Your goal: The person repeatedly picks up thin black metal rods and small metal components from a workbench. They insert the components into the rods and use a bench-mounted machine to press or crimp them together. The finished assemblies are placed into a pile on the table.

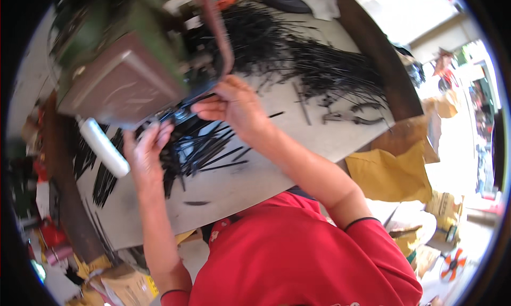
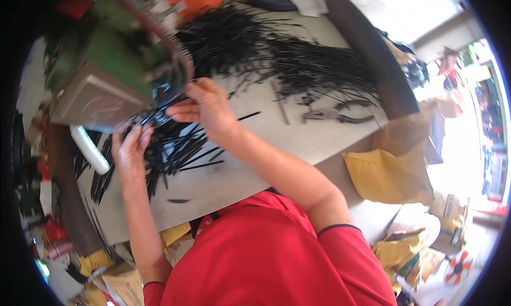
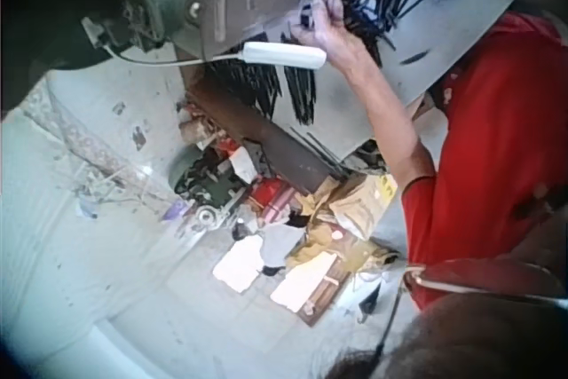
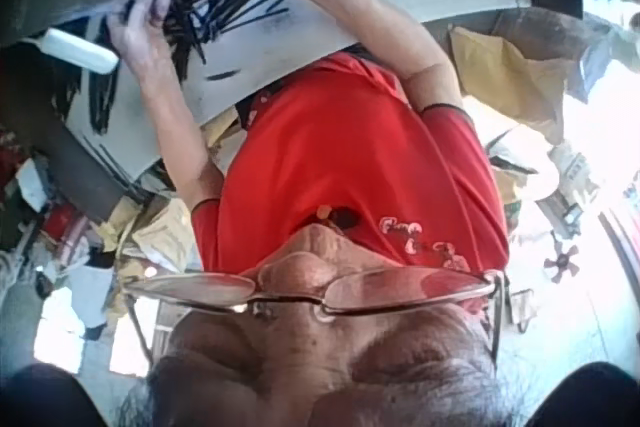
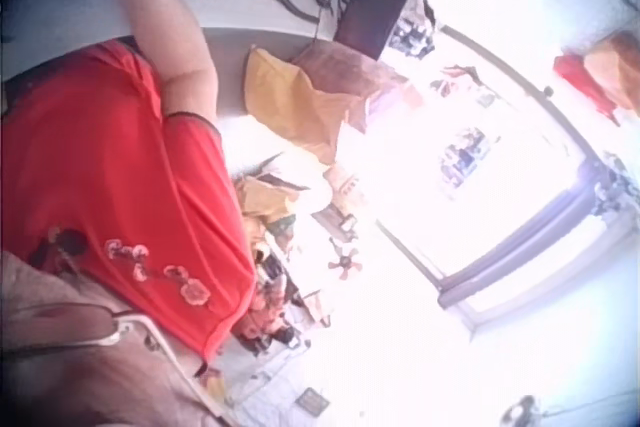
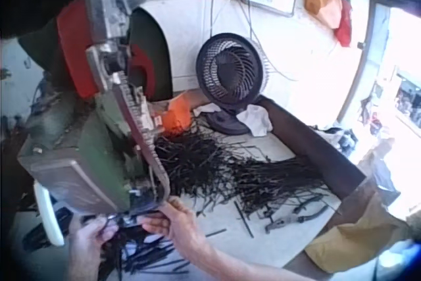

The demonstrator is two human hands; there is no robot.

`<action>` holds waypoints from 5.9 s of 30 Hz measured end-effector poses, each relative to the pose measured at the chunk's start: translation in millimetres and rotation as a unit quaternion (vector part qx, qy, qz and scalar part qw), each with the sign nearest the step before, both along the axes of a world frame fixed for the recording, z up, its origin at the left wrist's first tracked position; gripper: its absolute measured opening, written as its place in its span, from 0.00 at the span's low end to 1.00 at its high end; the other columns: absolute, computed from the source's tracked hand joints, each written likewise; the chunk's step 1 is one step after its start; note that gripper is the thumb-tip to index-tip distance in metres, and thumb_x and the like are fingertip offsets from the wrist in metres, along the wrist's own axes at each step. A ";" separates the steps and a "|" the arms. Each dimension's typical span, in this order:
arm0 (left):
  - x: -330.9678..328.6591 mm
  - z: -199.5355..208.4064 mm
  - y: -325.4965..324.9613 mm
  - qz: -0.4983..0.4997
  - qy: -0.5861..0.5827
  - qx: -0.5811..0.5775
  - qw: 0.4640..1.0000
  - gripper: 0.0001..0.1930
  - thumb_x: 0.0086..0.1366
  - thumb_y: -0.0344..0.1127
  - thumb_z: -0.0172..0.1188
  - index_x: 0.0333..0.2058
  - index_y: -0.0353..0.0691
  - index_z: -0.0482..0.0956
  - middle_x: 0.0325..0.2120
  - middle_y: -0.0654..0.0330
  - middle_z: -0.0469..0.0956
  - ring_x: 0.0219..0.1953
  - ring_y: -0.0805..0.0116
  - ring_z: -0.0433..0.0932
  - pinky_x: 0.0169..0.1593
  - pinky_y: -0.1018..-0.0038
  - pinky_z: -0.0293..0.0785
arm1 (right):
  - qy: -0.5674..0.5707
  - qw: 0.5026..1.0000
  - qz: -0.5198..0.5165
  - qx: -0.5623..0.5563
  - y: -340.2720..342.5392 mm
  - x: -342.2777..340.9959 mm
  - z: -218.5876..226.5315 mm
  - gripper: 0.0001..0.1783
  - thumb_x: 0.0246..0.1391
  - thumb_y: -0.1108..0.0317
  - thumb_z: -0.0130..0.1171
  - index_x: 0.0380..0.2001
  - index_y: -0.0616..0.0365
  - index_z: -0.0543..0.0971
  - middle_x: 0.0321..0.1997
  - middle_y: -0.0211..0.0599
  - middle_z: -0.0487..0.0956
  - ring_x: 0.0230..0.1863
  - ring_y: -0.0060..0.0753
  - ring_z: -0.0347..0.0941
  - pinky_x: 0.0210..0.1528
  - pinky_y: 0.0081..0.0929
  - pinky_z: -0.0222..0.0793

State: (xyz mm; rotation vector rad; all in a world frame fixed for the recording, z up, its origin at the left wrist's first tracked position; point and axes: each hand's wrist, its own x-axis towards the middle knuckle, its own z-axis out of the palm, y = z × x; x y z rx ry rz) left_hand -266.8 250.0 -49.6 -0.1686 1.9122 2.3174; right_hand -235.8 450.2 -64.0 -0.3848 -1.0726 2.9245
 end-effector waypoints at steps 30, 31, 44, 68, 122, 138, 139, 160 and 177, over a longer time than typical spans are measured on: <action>38.8 4.8 23.8 -0.035 -0.116 0.091 0.988 0.08 0.62 0.32 0.59 0.38 0.38 0.74 0.29 0.63 0.77 0.29 0.78 0.75 0.32 0.84 0.71 | 0.273 0.446 -0.081 0.849 12.6 83.5 65.8 0.19 0.40 0.73 0.56 0.41 0.49 0.75 0.27 0.31 0.76 0.17 0.33 0.71 0.19 0.25 0.67; 37.8 3.2 27.3 -0.038 -0.099 0.108 0.988 0.08 0.61 0.31 0.60 0.38 0.37 0.74 0.29 0.64 0.77 0.28 0.78 0.75 0.32 0.84 0.71 | 0.277 0.504 -0.071 0.815 -2.5 73.6 57.7 0.17 0.43 0.73 0.56 0.41 0.52 0.75 0.23 0.31 0.75 0.15 0.33 0.71 0.18 0.25 0.67; 21.1 -5.9 31.7 -0.013 -0.032 0.045 0.998 0.10 0.61 0.30 0.61 0.41 0.35 0.76 0.26 0.66 0.76 0.27 0.80 0.74 0.29 0.83 0.72 | -0.006 0.901 0.072 0.427 -38.1 13.8 19.9 0.12 0.62 0.64 0.50 0.38 0.64 0.74 0.14 0.27 0.69 0.11 0.13 0.56 0.12 0.15 0.51; 18.1 -3.5 27.8 -0.041 -0.073 0.102 0.991 0.11 0.60 0.28 0.62 0.41 0.35 0.75 0.25 0.64 0.77 0.26 0.78 0.76 0.28 0.84 0.72 | -0.027 0.952 0.080 0.293 -36.4 11.6 13.6 0.11 0.59 0.67 0.52 0.36 0.65 0.76 0.16 0.27 0.69 0.14 0.13 0.60 0.11 0.14 0.50; 20.6 -5.7 34.4 -0.046 -0.071 0.125 0.989 0.13 0.58 0.25 0.63 0.31 0.41 0.63 0.24 0.62 0.74 0.24 0.71 0.78 0.28 0.75 0.78 | -0.041 0.945 0.143 0.291 -26.4 18.4 13.9 0.12 0.62 0.65 0.50 0.41 0.63 0.75 0.22 0.25 0.70 0.14 0.12 0.59 0.11 0.13 0.47; 17.5 -3.8 31.0 -0.038 -0.052 0.101 0.993 0.12 0.55 0.25 0.64 0.31 0.41 0.67 0.25 0.62 0.76 0.24 0.72 0.78 0.25 0.78 0.76 | -0.031 0.968 0.131 0.212 -29.6 20.7 17.2 0.11 0.60 0.65 0.50 0.40 0.63 0.74 0.15 0.23 0.67 0.12 0.12 0.56 0.12 0.14 0.45; 22.5 1.2 31.8 -0.038 -0.048 0.092 0.994 0.12 0.56 0.25 0.64 0.31 0.42 0.67 0.25 0.62 0.76 0.24 0.72 0.78 0.25 0.78 0.76 | -0.036 0.968 0.129 0.214 -29.6 25.0 23.2 0.11 0.60 0.65 0.50 0.39 0.62 0.74 0.15 0.23 0.67 0.12 0.12 0.56 0.12 0.15 0.45; 64.8 30.5 -169.0 0.107 0.171 -0.470 0.859 0.20 0.61 0.26 0.58 0.52 0.32 0.69 0.43 0.52 0.76 0.44 0.67 0.74 0.50 0.74 0.69 | -0.019 0.469 -0.101 0.877 93.3 89.7 6.8 0.08 0.53 0.69 0.56 0.38 0.49 0.79 0.27 0.36 0.77 0.25 0.44 0.76 0.25 0.36 0.69; 56.5 -24.1 136.6 -0.220 0.456 -0.497 0.705 0.03 0.56 0.27 0.57 0.31 0.38 0.77 0.24 0.58 0.75 0.29 0.62 0.77 0.31 0.69 0.73 | 0.096 0.389 -0.045 0.915 106.3 50.2 0.8 0.09 0.43 0.78 0.55 0.32 0.60 0.71 0.28 0.39 0.73 0.27 0.43 0.77 0.26 0.38 0.70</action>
